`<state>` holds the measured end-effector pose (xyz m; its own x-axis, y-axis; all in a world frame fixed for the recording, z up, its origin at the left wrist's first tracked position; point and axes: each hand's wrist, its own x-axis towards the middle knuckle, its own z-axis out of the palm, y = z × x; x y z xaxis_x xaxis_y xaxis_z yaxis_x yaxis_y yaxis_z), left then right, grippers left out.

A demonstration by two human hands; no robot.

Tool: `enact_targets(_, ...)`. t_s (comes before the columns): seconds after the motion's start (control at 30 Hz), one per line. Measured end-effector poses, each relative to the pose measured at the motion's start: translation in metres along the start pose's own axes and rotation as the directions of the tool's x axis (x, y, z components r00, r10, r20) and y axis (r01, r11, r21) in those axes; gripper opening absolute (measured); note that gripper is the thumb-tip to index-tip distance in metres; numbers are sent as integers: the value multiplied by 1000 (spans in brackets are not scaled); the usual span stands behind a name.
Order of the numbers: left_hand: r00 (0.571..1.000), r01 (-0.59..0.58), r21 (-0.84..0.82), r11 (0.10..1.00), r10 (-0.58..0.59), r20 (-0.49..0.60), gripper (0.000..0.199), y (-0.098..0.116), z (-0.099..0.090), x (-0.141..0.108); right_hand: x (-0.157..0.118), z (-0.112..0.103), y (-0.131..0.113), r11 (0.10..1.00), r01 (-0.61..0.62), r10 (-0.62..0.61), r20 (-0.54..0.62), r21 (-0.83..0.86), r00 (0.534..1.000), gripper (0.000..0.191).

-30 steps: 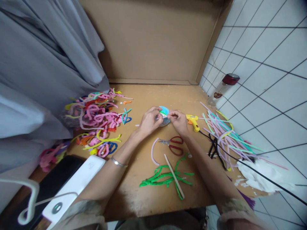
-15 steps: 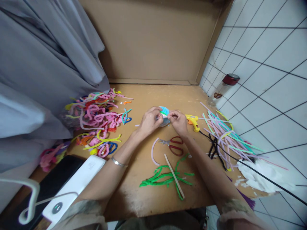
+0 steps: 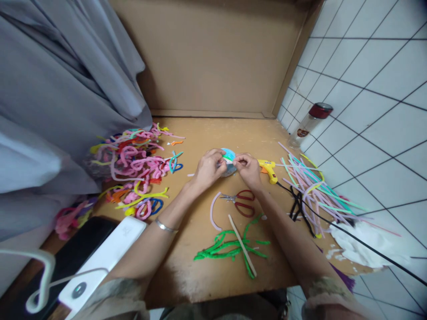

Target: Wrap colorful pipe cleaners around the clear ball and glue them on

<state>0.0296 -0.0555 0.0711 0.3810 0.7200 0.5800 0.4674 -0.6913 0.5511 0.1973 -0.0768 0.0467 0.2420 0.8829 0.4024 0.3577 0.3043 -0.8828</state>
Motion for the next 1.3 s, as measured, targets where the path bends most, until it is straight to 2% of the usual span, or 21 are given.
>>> enact_targets(0.27, 999, 34, 16, 999, -35, 25, 14, 4, -3, 0, 4, -5, 2, 999, 17, -19, 55, 36, 998, 10)
enact_targets(0.43, 999, 32, 9, 999, -32, 25, 14, 5, -3, 0, 5, -6, 3, 997, -21, 15, 81, 77, 997, 9)
enact_targets(0.57, 1000, 27, 7, 1000, -27, 15, 14, 5, -3, -1, 4, -5, 3, 994, -42, 35, 70, 99, 997, 7)
enact_targets(1.3, 1000, 11, 7, 1000, -11, 15, 13, 1, -4, 0, 1, 0, 1, 997, 5, -7, 23, 83, 1000, 12)
